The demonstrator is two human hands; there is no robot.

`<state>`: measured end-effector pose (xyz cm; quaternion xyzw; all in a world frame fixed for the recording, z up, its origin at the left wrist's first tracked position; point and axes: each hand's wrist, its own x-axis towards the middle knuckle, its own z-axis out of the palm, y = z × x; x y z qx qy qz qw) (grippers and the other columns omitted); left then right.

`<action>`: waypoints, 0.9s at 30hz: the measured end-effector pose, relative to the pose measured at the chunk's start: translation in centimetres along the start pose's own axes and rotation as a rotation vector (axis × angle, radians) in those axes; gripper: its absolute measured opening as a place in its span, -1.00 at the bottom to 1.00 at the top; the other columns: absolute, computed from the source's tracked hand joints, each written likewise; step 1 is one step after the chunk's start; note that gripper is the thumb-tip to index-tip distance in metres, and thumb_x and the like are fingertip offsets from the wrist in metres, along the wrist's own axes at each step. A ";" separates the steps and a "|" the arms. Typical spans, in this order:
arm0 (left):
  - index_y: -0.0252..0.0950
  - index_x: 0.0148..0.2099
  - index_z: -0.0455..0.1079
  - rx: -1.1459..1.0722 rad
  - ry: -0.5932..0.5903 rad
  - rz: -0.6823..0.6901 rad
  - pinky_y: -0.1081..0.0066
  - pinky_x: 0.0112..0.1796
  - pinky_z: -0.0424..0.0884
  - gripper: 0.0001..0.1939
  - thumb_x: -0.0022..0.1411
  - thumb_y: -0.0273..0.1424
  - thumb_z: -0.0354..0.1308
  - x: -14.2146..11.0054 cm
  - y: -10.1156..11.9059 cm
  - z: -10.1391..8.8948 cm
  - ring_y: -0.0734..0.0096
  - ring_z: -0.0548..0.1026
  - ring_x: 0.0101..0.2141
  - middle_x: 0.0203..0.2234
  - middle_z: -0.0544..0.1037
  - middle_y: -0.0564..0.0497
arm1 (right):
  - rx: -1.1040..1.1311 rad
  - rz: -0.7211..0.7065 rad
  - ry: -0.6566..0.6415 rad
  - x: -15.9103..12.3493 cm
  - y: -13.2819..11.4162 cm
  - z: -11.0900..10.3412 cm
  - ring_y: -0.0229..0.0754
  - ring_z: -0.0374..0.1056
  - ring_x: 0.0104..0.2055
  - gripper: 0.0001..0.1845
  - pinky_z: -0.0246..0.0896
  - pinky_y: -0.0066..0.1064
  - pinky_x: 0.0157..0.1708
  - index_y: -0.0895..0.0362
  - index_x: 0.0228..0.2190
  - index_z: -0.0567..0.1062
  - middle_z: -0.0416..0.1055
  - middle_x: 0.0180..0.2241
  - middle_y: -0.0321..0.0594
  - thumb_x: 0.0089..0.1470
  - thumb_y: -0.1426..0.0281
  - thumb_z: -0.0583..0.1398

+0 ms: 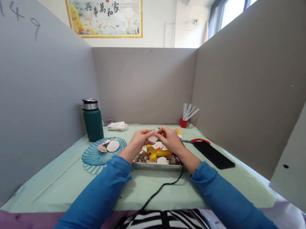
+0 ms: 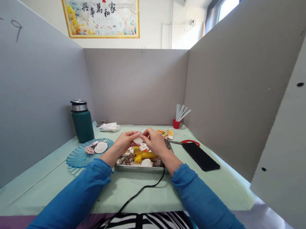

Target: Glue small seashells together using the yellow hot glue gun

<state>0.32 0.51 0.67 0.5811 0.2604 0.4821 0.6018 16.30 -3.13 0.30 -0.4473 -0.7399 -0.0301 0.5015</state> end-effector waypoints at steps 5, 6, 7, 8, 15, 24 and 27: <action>-0.44 -0.26 0.49 -0.027 -0.039 0.018 0.39 -0.38 0.50 -0.62 -0.15 -0.35 0.40 -0.2 0.1 0.2 0.41 0.48 -0.37 -0.34 0.51 -0.09 | 0.049 0.027 0.048 0.0 -0.2 0.0 -0.29 0.27 -0.50 -0.78 0.09 -0.48 -0.46 0.14 -0.47 0.40 0.42 -0.51 -0.27 0.07 0.24 0.16; -0.45 -0.26 0.49 -0.031 -0.037 0.017 0.39 -0.37 0.50 -0.62 -0.15 -0.35 0.40 -0.2 0.1 0.2 0.41 0.48 -0.37 -0.34 0.51 -0.09 | 0.055 0.027 0.053 0.0 -0.2 0.0 -0.28 0.27 -0.51 -0.77 0.10 -0.48 -0.46 0.14 -0.47 0.40 0.42 -0.51 -0.27 0.07 0.24 0.17; -0.45 -0.27 0.49 -0.033 -0.031 0.016 0.38 -0.37 0.50 -0.63 -0.14 -0.34 0.40 -0.2 0.1 0.2 0.41 0.47 -0.37 -0.35 0.51 -0.09 | 0.058 0.025 0.057 0.1 -0.3 0.0 -0.28 0.27 -0.51 -0.77 0.10 -0.48 -0.47 0.14 -0.47 0.39 0.41 -0.52 -0.27 0.07 0.23 0.17; -0.45 -0.28 0.49 -0.035 -0.026 0.017 0.38 -0.37 0.50 -0.65 -0.13 -0.35 0.39 -0.1 0.1 0.2 0.42 0.47 -0.37 -0.34 0.51 -0.09 | 0.061 0.022 0.060 0.1 -0.3 0.0 -0.28 0.27 -0.51 -0.77 0.10 -0.48 -0.47 0.14 -0.48 0.39 0.41 -0.52 -0.27 0.06 0.23 0.17; -0.45 -0.31 0.49 -0.030 0.020 0.004 0.38 -0.41 0.50 -0.68 -0.14 -0.37 0.39 -0.1 0.1 0.1 0.44 0.45 -0.39 -0.36 0.50 -0.07 | 0.090 0.007 0.053 0.1 -0.3 0.0 -0.28 0.27 -0.51 -0.80 0.11 -0.49 -0.48 0.14 -0.47 0.39 0.41 -0.52 -0.27 0.07 0.27 0.16; -0.44 -0.30 0.50 -0.001 0.018 -0.023 0.37 -0.40 0.50 -0.72 -0.09 -0.39 0.37 -0.1 0.1 0.0 0.40 0.48 -0.39 -0.36 0.52 -0.09 | 0.052 0.051 -0.021 0.1 0.0 0.2 -0.27 0.31 -0.48 -0.79 0.12 -0.48 -0.44 0.15 -0.41 0.40 0.43 -0.49 -0.27 0.07 0.24 0.16; -0.42 -0.28 0.48 -0.025 0.074 -0.034 0.40 -0.42 0.50 -0.75 -0.05 -0.42 0.34 0.1 0.1 -0.2 0.41 0.50 -0.42 -0.38 0.53 -0.09 | -0.003 0.076 -0.094 0.2 0.3 -0.2 -0.27 0.32 -0.46 -0.69 0.12 -0.47 -0.42 0.14 -0.22 0.39 0.45 -0.46 -0.28 0.05 0.20 0.19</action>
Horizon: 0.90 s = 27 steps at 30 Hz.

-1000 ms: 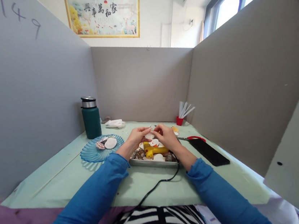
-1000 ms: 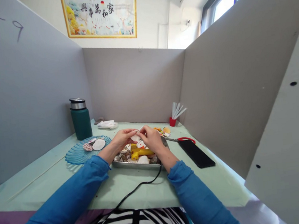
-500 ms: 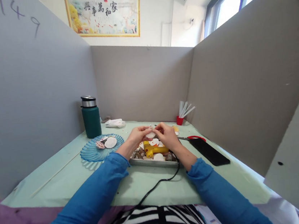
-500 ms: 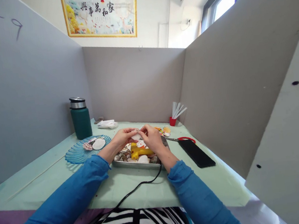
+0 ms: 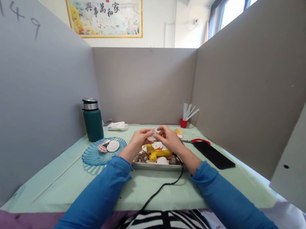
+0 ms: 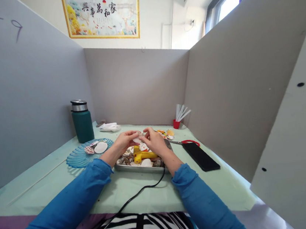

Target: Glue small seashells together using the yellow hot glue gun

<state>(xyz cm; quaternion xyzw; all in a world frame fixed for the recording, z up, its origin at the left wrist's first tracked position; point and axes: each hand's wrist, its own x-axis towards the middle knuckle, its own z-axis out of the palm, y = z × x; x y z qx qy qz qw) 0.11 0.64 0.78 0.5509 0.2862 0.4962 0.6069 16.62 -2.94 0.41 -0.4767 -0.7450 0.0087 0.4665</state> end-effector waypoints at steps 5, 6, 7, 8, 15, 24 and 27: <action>-0.42 -0.28 0.40 -0.039 0.164 -0.044 0.41 -0.50 0.49 -0.83 0.03 -0.48 0.27 0.6 -0.1 -0.4 0.38 0.51 -0.46 -0.44 0.52 -0.08 | -0.187 -0.016 -0.355 0.1 1.0 -1.6 -0.25 0.31 -0.47 -0.66 0.05 -0.49 -0.51 0.13 -0.44 0.47 0.46 -0.48 -0.25 -0.10 0.10 0.27; -0.42 -0.29 0.39 -0.044 0.173 -0.039 0.42 -0.51 0.49 -0.85 0.04 -0.51 0.25 0.6 -0.2 -0.4 0.39 0.51 -0.46 -0.45 0.51 -0.08 | -0.198 -0.013 -0.433 0.1 1.1 -1.8 -0.25 0.30 -0.48 -0.66 0.03 -0.49 -0.53 0.13 -0.47 0.48 0.46 -0.49 -0.25 -0.14 0.10 0.29; -0.43 -0.29 0.38 -0.048 0.177 -0.031 0.42 -0.51 0.50 -0.86 0.05 -0.53 0.24 0.7 -0.2 -0.5 0.39 0.51 -0.47 -0.45 0.51 -0.08 | -0.202 0.000 -0.479 0.0 1.1 -2.0 -0.25 0.30 -0.49 -0.66 0.01 -0.49 -0.55 0.13 -0.49 0.49 0.46 -0.50 -0.24 -0.16 0.10 0.30; -0.44 -0.29 0.38 -0.050 0.181 -0.024 0.42 -0.51 0.50 -0.87 0.05 -0.54 0.23 0.7 -0.2 -0.5 0.40 0.51 -0.47 -0.45 0.51 -0.08 | -0.192 0.007 -0.509 -0.1 1.1 -2.1 -0.24 0.30 -0.49 -0.67 0.01 -0.49 -0.56 0.13 -0.48 0.50 0.46 -0.51 -0.24 -0.15 0.11 0.29; -0.44 -0.28 0.33 -0.034 0.263 0.015 0.46 -0.54 0.48 -0.81 0.04 -0.50 0.25 0.9 -0.2 -0.8 0.43 0.50 -0.51 -0.45 0.50 -0.09 | -0.090 0.039 -0.656 -0.6 0.4 -1.8 -0.28 0.30 -0.52 -0.65 0.06 -0.52 -0.59 0.11 -0.29 0.48 0.47 -0.44 -0.28 -0.16 0.21 0.30; -0.36 -0.19 0.31 -0.028 0.392 0.066 0.49 -0.56 0.44 -0.80 0.11 -0.47 0.19 0.7 0.2 -1.1 0.48 0.48 -0.53 -0.40 0.49 -0.03 | 0.406 0.458 -0.264 0.6 1.4 -2.5 -0.34 0.13 -0.68 -0.60 0.08 -0.49 -0.67 0.14 -0.44 0.34 0.19 -0.69 -0.39 0.08 0.03 0.08; -0.36 -0.19 0.33 -0.001 0.324 0.025 0.46 -0.55 0.45 -0.77 0.07 -0.45 0.23 0.7 0.0 -1.1 0.45 0.49 -0.52 -0.41 0.50 -0.04 | 0.720 0.430 -0.266 0.5 0.4 -2.9 -0.39 0.08 -0.63 -0.59 0.13 -0.49 -0.61 0.13 -0.35 0.34 0.16 -0.60 -0.42 -0.03 0.03 0.19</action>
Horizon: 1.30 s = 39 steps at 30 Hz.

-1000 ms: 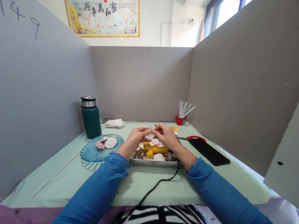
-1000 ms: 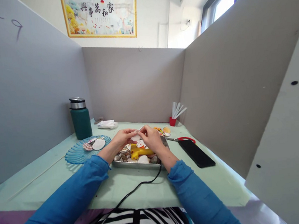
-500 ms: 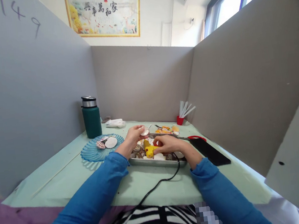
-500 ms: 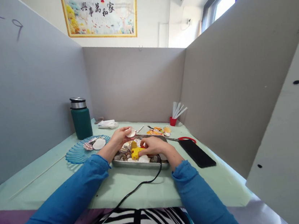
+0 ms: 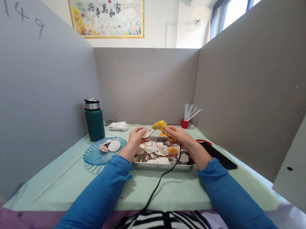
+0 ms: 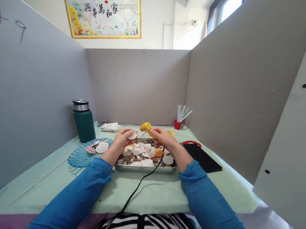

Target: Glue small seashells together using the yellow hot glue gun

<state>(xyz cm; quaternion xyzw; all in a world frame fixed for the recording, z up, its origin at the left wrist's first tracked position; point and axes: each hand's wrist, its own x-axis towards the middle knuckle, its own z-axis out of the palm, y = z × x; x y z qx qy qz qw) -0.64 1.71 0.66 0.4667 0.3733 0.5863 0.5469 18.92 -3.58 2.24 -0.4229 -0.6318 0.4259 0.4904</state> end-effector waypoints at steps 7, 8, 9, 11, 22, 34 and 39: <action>-0.40 -0.23 0.36 0.009 -0.042 -0.010 0.46 -0.53 0.46 -0.72 -0.02 -0.46 0.31 -0.3 0.0 0.3 0.45 0.48 -0.51 -0.47 0.49 -0.04 | 0.130 -0.170 0.044 -0.1 0.1 0.6 -0.42 0.04 -0.63 -0.60 -0.02 -0.52 -0.62 0.15 -0.27 0.35 0.14 -0.61 -0.47 -0.14 0.23 0.28; -0.40 -0.23 0.36 0.017 -0.045 -0.008 0.47 -0.54 0.46 -0.72 -0.02 -0.46 0.31 -0.4 0.1 0.3 0.45 0.48 -0.51 -0.47 0.50 -0.04 | 0.100 -0.176 0.042 -0.1 0.3 0.7 -0.40 0.05 -0.63 -0.64 -0.01 -0.51 -0.61 0.17 -0.27 0.36 0.14 -0.63 -0.46 -0.11 0.25 0.26; -0.41 -0.23 0.36 0.030 -0.050 -0.010 0.49 -0.54 0.45 -0.73 -0.01 -0.46 0.30 -0.4 0.2 0.4 0.45 0.48 -0.51 -0.46 0.50 -0.05 | 0.073 -0.180 0.031 0.0 0.4 0.7 -0.39 0.07 -0.63 -0.67 -0.01 -0.51 -0.61 0.17 -0.27 0.37 0.15 -0.65 -0.46 -0.10 0.28 0.24; -0.42 -0.25 0.37 0.055 -0.046 -0.008 0.50 -0.56 0.44 -0.75 0.00 -0.45 0.29 -0.5 0.3 0.4 0.44 0.48 -0.51 -0.46 0.51 -0.07 | 0.007 -0.180 0.005 0.0 0.6 0.7 -0.38 0.07 -0.65 -0.71 -0.01 -0.50 -0.61 0.19 -0.29 0.39 0.18 -0.68 -0.45 -0.11 0.32 0.22; -0.40 -0.26 0.37 0.046 0.008 0.027 0.48 -0.56 0.41 -0.75 0.00 -0.42 0.29 -0.1 0.1 0.3 0.44 0.48 -0.54 -0.48 0.51 -0.04 | -0.318 -0.163 0.038 -0.1 0.8 1.3 -0.34 0.16 -0.65 -0.73 0.08 -0.51 -0.63 0.20 -0.32 0.46 0.25 -0.68 -0.38 -0.11 0.32 0.20; -0.36 -0.26 0.36 0.227 0.108 0.160 0.44 -0.51 0.42 -0.78 0.01 -0.40 0.23 0.6 -0.5 0.1 0.40 0.48 -0.51 -0.48 0.50 -0.04 | -0.400 -0.206 0.060 0.2 1.3 1.6 -0.31 0.20 -0.59 -0.70 0.13 -0.50 -0.58 0.20 -0.27 0.48 0.33 -0.57 -0.33 -0.12 0.37 0.16; -0.35 -0.27 0.38 0.283 0.130 0.218 0.46 -0.51 0.41 -0.78 -0.01 -0.39 0.25 1.0 -0.8 -0.1 0.39 0.47 -0.50 -0.50 0.49 -0.03 | -0.441 -0.225 0.075 0.2 1.2 1.7 -0.28 0.24 -0.53 -0.71 0.15 -0.48 -0.51 0.22 -0.30 0.48 0.33 -0.57 -0.32 -0.13 0.40 0.15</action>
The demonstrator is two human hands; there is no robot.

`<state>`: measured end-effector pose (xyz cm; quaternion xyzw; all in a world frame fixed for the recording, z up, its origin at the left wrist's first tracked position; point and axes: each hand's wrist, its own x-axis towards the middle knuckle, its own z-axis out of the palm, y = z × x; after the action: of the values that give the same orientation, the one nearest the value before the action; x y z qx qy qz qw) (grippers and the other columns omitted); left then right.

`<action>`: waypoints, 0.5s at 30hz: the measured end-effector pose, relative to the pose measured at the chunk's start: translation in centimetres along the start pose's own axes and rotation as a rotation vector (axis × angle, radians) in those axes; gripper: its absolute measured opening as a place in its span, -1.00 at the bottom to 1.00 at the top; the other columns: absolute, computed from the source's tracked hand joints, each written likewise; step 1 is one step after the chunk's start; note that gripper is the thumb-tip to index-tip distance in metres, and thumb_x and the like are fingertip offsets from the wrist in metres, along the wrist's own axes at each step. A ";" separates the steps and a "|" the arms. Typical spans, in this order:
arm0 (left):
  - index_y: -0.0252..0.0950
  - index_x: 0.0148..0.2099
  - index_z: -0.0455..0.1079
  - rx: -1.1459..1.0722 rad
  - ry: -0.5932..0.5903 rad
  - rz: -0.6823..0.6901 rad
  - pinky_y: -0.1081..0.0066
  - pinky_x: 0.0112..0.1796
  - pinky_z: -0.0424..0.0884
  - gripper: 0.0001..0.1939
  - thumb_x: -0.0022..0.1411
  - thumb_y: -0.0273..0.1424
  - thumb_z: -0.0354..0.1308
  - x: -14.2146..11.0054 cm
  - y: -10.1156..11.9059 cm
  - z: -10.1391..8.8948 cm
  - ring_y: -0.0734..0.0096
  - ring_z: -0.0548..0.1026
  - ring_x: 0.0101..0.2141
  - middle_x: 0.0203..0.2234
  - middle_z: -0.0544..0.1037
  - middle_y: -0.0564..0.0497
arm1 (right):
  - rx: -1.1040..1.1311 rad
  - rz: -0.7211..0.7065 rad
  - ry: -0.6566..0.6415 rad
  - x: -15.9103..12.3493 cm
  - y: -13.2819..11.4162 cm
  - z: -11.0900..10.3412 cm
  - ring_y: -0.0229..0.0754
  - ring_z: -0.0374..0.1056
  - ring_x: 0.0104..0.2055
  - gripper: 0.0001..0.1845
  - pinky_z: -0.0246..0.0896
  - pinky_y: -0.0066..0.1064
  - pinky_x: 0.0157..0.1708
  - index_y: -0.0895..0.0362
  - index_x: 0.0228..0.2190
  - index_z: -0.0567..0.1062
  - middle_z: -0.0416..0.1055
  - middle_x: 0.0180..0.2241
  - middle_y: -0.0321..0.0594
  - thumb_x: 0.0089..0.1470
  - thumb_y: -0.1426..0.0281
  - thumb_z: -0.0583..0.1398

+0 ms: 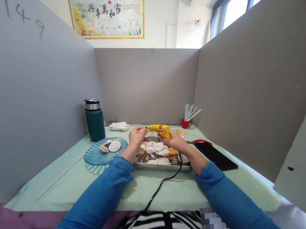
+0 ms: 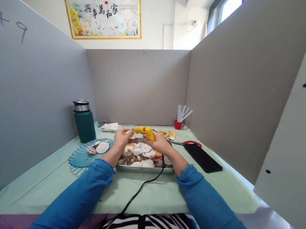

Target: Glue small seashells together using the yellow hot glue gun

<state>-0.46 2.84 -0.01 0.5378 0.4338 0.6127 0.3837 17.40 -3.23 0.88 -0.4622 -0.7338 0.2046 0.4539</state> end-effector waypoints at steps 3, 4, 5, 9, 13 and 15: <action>-0.36 -0.26 0.38 0.021 0.020 0.000 0.49 -0.54 0.39 -0.79 0.01 -0.42 0.23 0.0 0.1 0.0 0.44 0.45 -0.54 -0.51 0.48 -0.02 | -0.013 -0.009 0.008 0.0 -0.1 0.0 -0.27 0.25 -0.51 -0.71 0.15 -0.47 -0.49 0.23 -0.30 0.49 0.33 -0.57 -0.31 -0.13 0.40 0.15; -0.37 -0.26 0.38 0.019 0.023 -0.005 0.50 -0.55 0.38 -0.81 0.02 -0.43 0.22 -0.1 0.2 0.1 0.45 0.45 -0.55 -0.51 0.47 -0.01 | -0.015 -0.012 0.009 0.0 -0.1 -0.1 -0.26 0.25 -0.50 -0.71 0.15 -0.46 -0.48 0.23 -0.30 0.49 0.33 -0.57 -0.31 -0.13 0.40 0.15; -0.37 -0.26 0.37 0.007 0.023 -0.014 0.50 -0.56 0.38 -0.82 0.03 -0.44 0.21 -0.1 0.3 0.1 0.46 0.44 -0.56 -0.51 0.47 -0.02 | -0.016 -0.013 0.008 0.0 -0.1 -0.1 -0.26 0.25 -0.50 -0.70 0.15 -0.46 -0.48 0.23 -0.29 0.49 0.33 -0.56 -0.31 -0.13 0.40 0.15; -0.36 -0.25 0.34 -0.087 -0.002 -0.064 0.49 -0.57 0.38 -0.84 0.07 -0.45 0.18 -0.3 0.7 0.1 0.45 0.45 -0.57 -0.51 0.47 -0.02 | -0.009 -0.011 0.005 -0.1 0.0 -0.1 -0.26 0.25 -0.49 -0.69 0.16 -0.46 -0.48 0.23 -0.27 0.49 0.33 -0.55 -0.30 -0.13 0.40 0.15; -0.34 -0.24 0.33 -0.129 -0.005 -0.079 0.49 -0.58 0.38 -0.84 0.08 -0.47 0.17 -0.3 0.8 0.0 0.43 0.46 -0.57 -0.52 0.48 -0.02 | -0.003 -0.011 0.012 0.0 0.1 -0.1 -0.25 0.26 -0.48 -0.68 0.17 -0.45 -0.47 0.22 -0.27 0.50 0.34 -0.55 -0.30 -0.13 0.39 0.15; -0.34 -0.25 0.33 -0.140 0.002 -0.084 0.48 -0.58 0.38 -0.85 0.07 -0.48 0.18 -0.4 0.8 0.0 0.43 0.46 -0.57 -0.51 0.48 -0.02 | 0.006 -0.008 0.015 0.0 0.2 0.0 -0.24 0.27 -0.47 -0.68 0.17 -0.45 -0.46 0.23 -0.27 0.50 0.34 -0.55 -0.30 -0.12 0.38 0.15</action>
<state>-0.40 2.23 0.65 0.4904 0.4125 0.6255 0.4451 17.53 -3.15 0.77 -0.4593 -0.7316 0.2014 0.4617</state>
